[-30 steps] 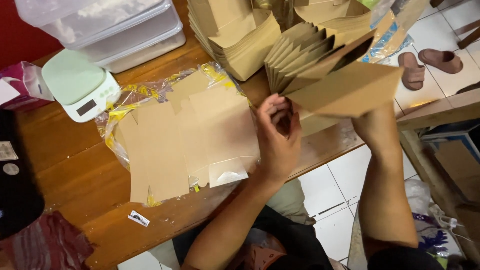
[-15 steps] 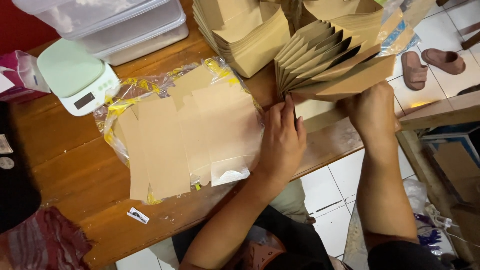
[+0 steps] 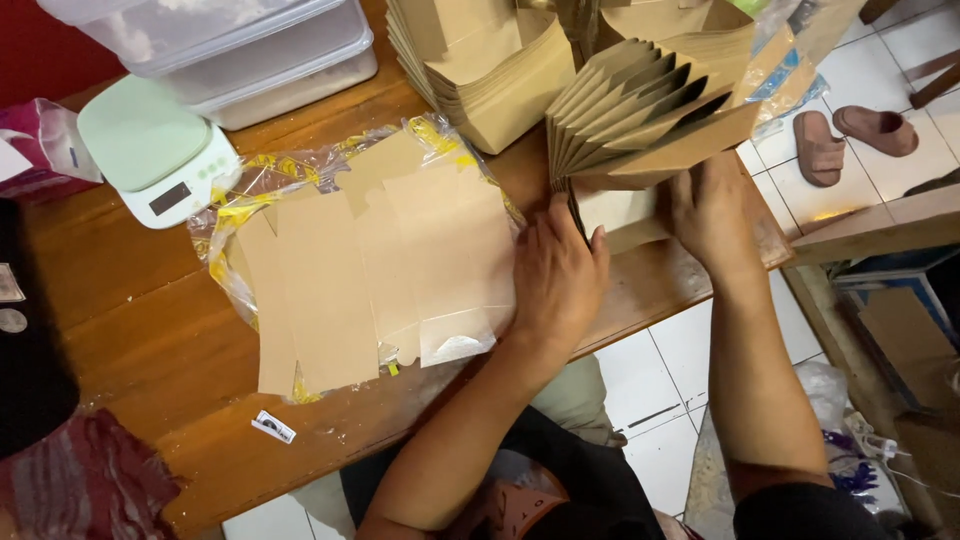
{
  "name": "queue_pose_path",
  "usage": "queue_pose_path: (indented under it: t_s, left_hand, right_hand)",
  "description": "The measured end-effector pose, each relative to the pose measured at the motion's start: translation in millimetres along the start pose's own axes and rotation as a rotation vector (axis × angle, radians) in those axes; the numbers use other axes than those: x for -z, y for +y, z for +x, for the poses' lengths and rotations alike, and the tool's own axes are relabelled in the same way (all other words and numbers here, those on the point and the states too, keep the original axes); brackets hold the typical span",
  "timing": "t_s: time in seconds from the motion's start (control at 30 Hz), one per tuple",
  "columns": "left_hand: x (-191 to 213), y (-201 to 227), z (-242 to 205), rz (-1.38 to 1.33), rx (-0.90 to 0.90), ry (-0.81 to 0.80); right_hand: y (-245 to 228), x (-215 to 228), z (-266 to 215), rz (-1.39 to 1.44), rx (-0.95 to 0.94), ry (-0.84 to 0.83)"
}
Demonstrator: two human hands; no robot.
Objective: The person folds a flat cardboard box blank into a small rectangular box by hand, creasing the sides and tucking the flaps to form the structure. The finished box is then placed on a stack of similar boxes on the table.
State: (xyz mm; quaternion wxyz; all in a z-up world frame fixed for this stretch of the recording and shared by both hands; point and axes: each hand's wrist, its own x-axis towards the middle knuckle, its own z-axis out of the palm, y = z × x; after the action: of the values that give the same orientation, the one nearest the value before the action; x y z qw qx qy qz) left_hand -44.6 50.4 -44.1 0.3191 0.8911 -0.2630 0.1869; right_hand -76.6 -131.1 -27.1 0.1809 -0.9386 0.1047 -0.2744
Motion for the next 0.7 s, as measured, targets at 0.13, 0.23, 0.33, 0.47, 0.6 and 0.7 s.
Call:
queue_pose_path:
  t_s: [0.13,0.23,0.33,0.47,0.6,0.7]
  left_hand:
    - [9.1,2.2,2.3,0.040,-0.029,-0.035]
    - [1.1,-5.4,5.1,0.064,-0.048,0.022]
    - [2.8,-17.7,19.6,0.034,-0.085,0.043]
    - [14.4,-29.3,50.8,-0.200,0.225,-0.461]
    - [23.8,-25.1,80.4,-0.243,0.224,-0.495]
    - [15.6,-30.5,74.2,-0.303,0.200,-0.317]
  right_hand:
    - [-16.2,4.6,-0.7,0.018,0.025,0.104]
    - [0.3,-10.8,-14.5,0.014,-0.106,0.252]
    - [-16.3,-2.3,-19.9,0.237,-0.153,0.271]
    - [-20.6,2.4,-36.6,0.668,-0.362,0.269]
    - [9.2,-8.9,-52.5,0.706,-0.345,0.290]
    - [-8.8,3.6,-48.5,0.726,-0.305,0.222]
